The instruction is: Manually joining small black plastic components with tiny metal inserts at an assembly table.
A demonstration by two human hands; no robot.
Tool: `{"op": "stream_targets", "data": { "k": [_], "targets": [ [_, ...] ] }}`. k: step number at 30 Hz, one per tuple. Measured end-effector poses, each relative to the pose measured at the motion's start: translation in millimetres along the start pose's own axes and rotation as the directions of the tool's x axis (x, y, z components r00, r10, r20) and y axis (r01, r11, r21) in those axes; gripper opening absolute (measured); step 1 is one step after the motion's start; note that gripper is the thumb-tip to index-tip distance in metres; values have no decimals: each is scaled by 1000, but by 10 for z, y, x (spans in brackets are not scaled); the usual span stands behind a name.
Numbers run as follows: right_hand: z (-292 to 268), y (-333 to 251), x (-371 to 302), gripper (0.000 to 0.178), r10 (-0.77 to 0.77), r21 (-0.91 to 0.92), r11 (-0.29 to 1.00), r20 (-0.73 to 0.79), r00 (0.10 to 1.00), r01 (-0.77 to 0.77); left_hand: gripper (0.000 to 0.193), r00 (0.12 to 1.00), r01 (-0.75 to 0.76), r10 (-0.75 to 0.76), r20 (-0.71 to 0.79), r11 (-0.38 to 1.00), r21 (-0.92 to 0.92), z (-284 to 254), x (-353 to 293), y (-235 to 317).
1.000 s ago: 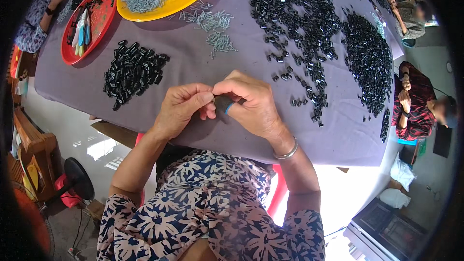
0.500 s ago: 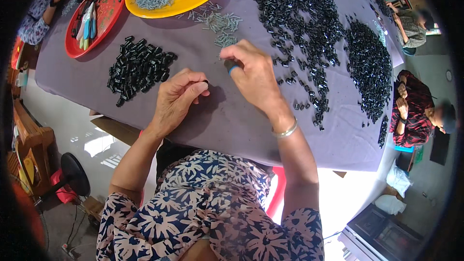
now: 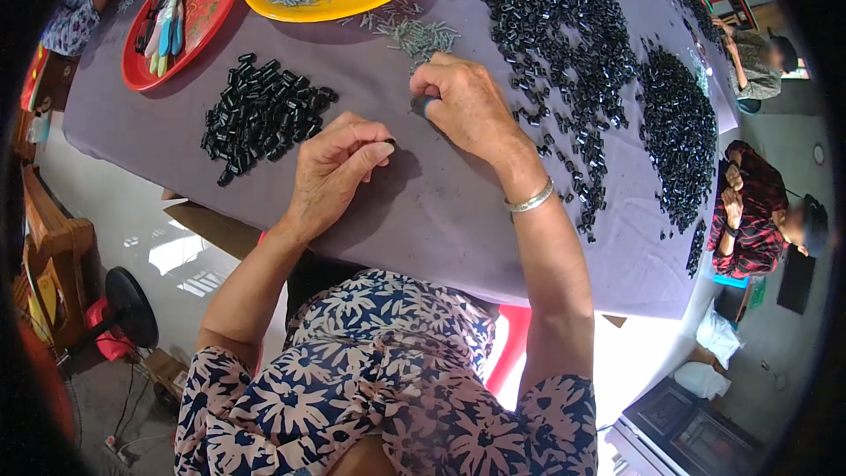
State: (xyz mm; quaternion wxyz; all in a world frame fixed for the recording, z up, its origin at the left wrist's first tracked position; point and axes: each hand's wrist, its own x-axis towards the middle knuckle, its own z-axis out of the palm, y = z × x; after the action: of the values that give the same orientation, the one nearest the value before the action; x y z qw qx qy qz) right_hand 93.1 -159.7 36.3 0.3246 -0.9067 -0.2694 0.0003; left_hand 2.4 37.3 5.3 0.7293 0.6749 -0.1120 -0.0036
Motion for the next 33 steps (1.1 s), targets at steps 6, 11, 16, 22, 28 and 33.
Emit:
{"op": "stream_targets", "data": {
  "k": [6,11,16,22,28,33],
  "targets": [
    [11,-116,-74,21,-43,-84,996,-13,999,42,11,993,105,-112,-37,983,-148,23,21,36],
    [-73,-263,-191,10,192,449,877,-7,981,-168,9,994,94,-100,-52,990,-102,45,31,30],
    [-11,-459,-346,7,236,614,766,7,972,-190,11,992,124,-125,-28,991,-56,33,35,48],
    [166,-389,-377,8,107,665,747,-140,984,13,12,994,111,-111,-13,993,-45,38,32,25],
    [181,-398,-399,7,141,666,745,-90,986,-45,11,994,105,-106,-18,993,-51,48,28,64],
    [212,-403,-436,7,151,716,698,-139,979,-6,10,994,108,-109,-25,994,-29,53,26,58]
  ]
}}
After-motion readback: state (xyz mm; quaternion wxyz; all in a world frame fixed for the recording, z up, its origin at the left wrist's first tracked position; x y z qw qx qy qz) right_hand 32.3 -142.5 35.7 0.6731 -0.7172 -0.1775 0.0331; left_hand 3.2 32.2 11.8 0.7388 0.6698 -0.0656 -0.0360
